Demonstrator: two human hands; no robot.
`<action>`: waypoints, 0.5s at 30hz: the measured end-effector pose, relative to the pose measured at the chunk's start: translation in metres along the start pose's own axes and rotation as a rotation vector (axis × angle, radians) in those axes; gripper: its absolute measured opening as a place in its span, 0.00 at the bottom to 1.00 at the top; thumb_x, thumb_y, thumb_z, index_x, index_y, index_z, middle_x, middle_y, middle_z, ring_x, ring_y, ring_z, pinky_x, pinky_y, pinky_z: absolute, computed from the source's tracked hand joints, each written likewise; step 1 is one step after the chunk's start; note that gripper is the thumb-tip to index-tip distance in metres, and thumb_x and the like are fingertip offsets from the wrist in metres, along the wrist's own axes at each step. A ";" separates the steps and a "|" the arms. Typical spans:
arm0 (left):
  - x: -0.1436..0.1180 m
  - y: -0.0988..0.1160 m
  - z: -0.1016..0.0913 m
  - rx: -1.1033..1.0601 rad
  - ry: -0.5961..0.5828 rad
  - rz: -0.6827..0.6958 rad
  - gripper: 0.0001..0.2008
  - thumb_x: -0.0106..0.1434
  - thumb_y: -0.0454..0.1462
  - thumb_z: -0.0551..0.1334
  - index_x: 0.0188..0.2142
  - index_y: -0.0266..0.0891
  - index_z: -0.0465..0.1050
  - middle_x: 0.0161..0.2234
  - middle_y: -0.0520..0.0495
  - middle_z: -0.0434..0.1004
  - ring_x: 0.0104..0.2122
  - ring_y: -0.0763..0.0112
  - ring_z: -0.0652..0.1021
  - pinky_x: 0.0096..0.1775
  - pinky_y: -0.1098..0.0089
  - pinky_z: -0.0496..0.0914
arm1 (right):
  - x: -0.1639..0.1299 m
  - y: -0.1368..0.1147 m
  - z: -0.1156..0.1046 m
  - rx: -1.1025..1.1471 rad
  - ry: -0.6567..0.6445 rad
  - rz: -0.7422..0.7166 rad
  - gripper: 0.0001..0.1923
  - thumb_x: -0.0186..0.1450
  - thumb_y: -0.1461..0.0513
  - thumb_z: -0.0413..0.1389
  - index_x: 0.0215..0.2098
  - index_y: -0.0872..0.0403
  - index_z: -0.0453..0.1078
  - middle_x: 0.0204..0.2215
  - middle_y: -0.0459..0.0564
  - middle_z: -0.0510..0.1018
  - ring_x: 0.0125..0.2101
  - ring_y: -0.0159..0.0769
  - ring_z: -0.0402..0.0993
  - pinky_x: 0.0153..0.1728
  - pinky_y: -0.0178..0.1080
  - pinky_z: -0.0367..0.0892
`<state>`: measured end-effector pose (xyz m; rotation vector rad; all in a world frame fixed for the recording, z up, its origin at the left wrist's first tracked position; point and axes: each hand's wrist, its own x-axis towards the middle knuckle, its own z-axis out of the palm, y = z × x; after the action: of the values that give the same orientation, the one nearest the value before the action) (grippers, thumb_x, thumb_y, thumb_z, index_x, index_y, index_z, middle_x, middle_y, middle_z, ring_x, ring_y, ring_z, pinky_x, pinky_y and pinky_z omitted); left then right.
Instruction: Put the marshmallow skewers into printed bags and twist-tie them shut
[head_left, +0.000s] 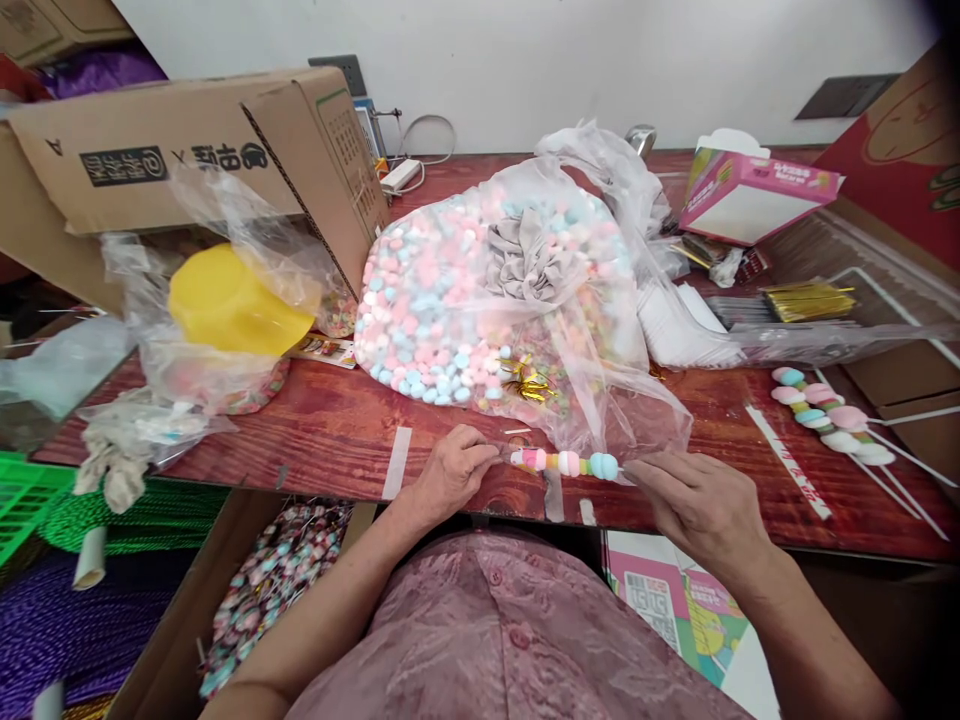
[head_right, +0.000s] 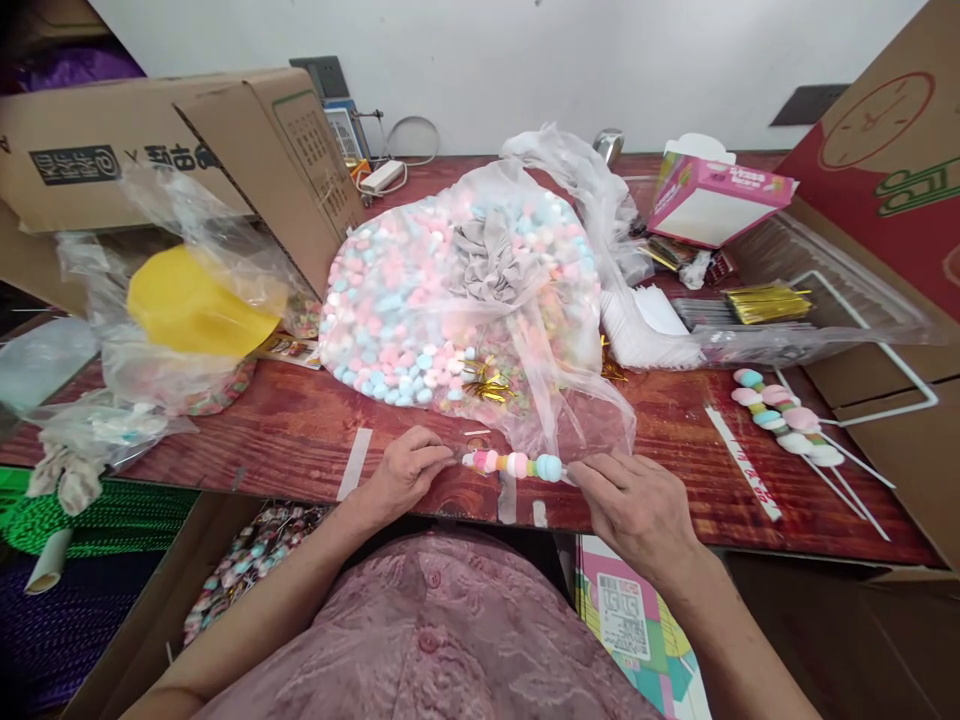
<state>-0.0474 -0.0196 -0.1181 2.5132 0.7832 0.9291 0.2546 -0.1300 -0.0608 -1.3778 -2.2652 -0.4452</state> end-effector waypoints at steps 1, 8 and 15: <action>0.000 0.001 0.000 0.011 -0.024 0.023 0.12 0.69 0.35 0.57 0.36 0.36 0.79 0.30 0.44 0.74 0.32 0.71 0.73 0.34 0.70 0.68 | 0.001 -0.002 0.001 0.022 -0.025 0.006 0.10 0.67 0.69 0.52 0.38 0.54 0.74 0.33 0.49 0.81 0.30 0.33 0.76 0.31 0.36 0.66; 0.001 0.005 -0.001 0.001 -0.083 0.064 0.14 0.70 0.35 0.54 0.34 0.37 0.78 0.31 0.45 0.73 0.33 0.71 0.71 0.35 0.70 0.69 | 0.001 -0.024 0.013 0.125 -0.018 0.063 0.13 0.65 0.71 0.50 0.37 0.53 0.75 0.32 0.50 0.81 0.29 0.33 0.76 0.29 0.35 0.68; 0.014 0.008 -0.018 0.051 -0.189 0.110 0.19 0.68 0.43 0.58 0.54 0.37 0.69 0.47 0.38 0.71 0.49 0.58 0.70 0.48 0.59 0.69 | -0.002 -0.033 0.019 0.291 0.099 0.122 0.09 0.65 0.70 0.53 0.41 0.53 0.73 0.31 0.48 0.81 0.31 0.32 0.78 0.34 0.35 0.72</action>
<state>-0.0474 -0.0151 -0.0940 2.6638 0.6221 0.6989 0.2219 -0.1371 -0.0788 -1.3035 -2.0569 -0.1331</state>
